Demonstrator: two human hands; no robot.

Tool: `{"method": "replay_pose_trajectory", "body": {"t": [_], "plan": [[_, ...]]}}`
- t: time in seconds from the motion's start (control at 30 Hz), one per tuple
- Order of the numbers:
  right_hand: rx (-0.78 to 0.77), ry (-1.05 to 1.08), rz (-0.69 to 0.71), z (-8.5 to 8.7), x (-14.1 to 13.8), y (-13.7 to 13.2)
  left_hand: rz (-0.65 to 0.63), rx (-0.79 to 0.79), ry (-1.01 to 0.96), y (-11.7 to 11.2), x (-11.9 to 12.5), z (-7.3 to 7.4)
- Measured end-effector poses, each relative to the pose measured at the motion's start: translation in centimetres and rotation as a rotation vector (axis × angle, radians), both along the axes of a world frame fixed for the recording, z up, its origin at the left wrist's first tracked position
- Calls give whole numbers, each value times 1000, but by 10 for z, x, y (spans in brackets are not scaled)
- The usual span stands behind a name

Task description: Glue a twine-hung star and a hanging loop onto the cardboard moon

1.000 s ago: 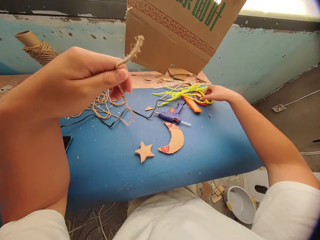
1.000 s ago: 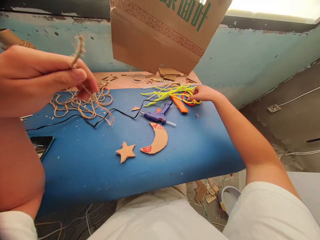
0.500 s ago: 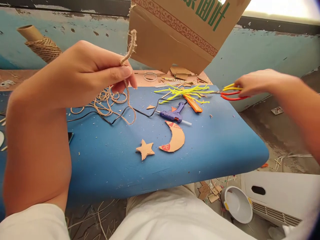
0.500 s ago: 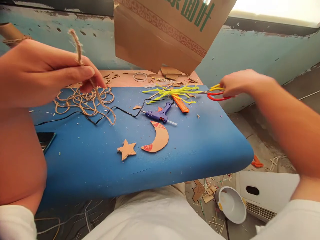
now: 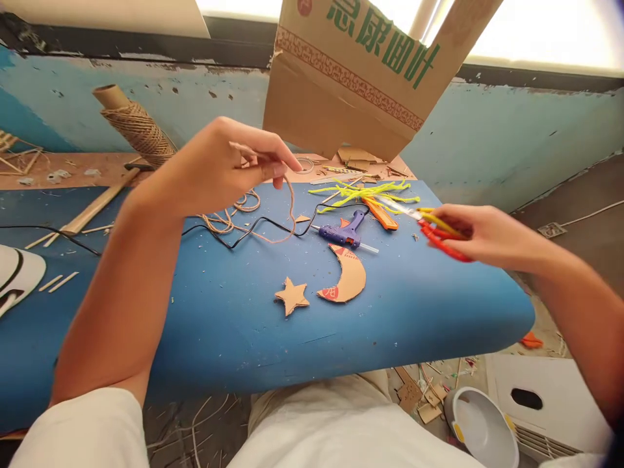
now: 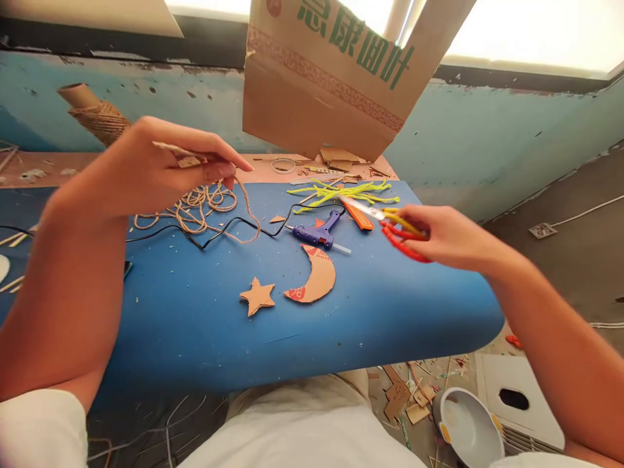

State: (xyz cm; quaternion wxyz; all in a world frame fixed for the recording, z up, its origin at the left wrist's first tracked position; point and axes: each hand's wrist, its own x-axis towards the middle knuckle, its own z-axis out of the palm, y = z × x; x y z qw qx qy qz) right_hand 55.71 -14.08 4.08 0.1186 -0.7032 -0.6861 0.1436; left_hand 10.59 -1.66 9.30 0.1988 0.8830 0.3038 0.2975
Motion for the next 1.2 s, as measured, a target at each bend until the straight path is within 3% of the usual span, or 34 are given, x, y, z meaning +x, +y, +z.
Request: {"method": "replay_pose_trajectory", "body": {"t": [0.07,0.2,0.47,0.7,1.2], "plan": [[-36,-56,96,-8,-35,1,-15,-34,10,0,1,-1],[36,-182,207,-12,-86,7,-3,-68,91,-2,2,1],[37,-320,291,-3,-146,28,2,-20,218,-4,8,3],[84,-333,321,4,-167,39,-22,-57,241,-7,11,3],[136,-415,299,23,-178,33,-101,-121,188,-5,12,0]]}}
